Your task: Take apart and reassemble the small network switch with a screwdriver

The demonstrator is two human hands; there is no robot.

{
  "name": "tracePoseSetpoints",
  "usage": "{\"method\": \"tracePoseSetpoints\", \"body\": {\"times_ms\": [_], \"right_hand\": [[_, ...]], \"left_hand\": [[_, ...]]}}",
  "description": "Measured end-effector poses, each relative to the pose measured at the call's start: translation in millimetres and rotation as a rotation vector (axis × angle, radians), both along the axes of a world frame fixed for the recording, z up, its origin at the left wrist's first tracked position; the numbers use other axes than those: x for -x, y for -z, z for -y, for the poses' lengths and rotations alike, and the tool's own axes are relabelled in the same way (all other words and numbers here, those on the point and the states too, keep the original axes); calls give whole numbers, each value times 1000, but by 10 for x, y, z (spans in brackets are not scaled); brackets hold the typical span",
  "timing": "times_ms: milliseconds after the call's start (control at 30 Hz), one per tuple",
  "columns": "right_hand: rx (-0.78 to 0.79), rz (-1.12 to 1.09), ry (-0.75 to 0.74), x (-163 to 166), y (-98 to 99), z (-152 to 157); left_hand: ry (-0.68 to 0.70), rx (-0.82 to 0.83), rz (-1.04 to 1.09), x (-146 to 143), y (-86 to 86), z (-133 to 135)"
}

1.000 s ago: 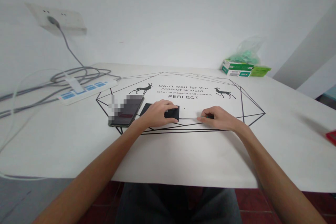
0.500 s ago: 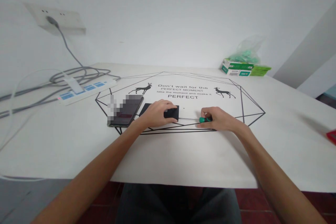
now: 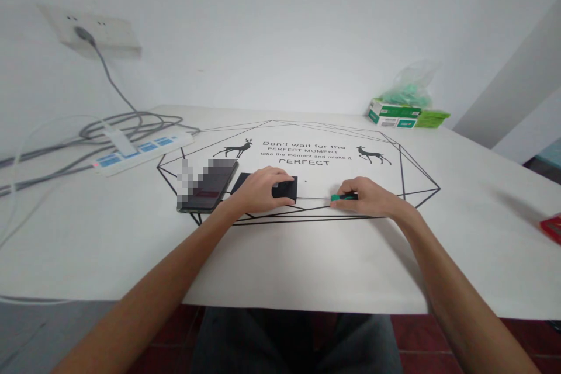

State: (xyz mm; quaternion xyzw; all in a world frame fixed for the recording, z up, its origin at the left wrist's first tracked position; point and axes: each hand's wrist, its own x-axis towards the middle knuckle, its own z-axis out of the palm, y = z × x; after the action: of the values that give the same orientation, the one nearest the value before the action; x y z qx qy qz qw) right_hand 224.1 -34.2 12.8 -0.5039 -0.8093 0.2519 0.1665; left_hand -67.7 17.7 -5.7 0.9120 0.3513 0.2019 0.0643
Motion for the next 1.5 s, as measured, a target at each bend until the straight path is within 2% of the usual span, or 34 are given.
{"method": "tracePoseSetpoints", "body": {"times_ms": [100, 267, 500, 733, 900, 1133, 1200, 1367, 1500], "right_hand": [[-11, -33, 23, 9, 28, -6], [124, -23, 107, 92, -2, 38], [32, 19, 76, 112, -45, 69], [115, 32, 31, 71, -51, 61], [92, 0, 48, 71, -58, 68], [320, -119, 76, 100, -46, 103], [297, -109, 90, 97, -22, 88], [100, -66, 87, 118, -30, 74], [105, -47, 84, 135, -83, 100]], "left_hand": [[1, -2, -2, 0, -4, 2], [-4, 8, 10, -3, -10, 9], [0, 11, 10, -7, -12, -1], [-3, 17, -5, -2, -17, 10], [-3, 15, -19, 0, -15, 13], [4, 21, -9, 6, -14, 3], [9, 15, -8, 8, -12, -1], [5, 13, -14, 3, -19, 1], [-3, 21, -26, -1, -28, 12]]}}
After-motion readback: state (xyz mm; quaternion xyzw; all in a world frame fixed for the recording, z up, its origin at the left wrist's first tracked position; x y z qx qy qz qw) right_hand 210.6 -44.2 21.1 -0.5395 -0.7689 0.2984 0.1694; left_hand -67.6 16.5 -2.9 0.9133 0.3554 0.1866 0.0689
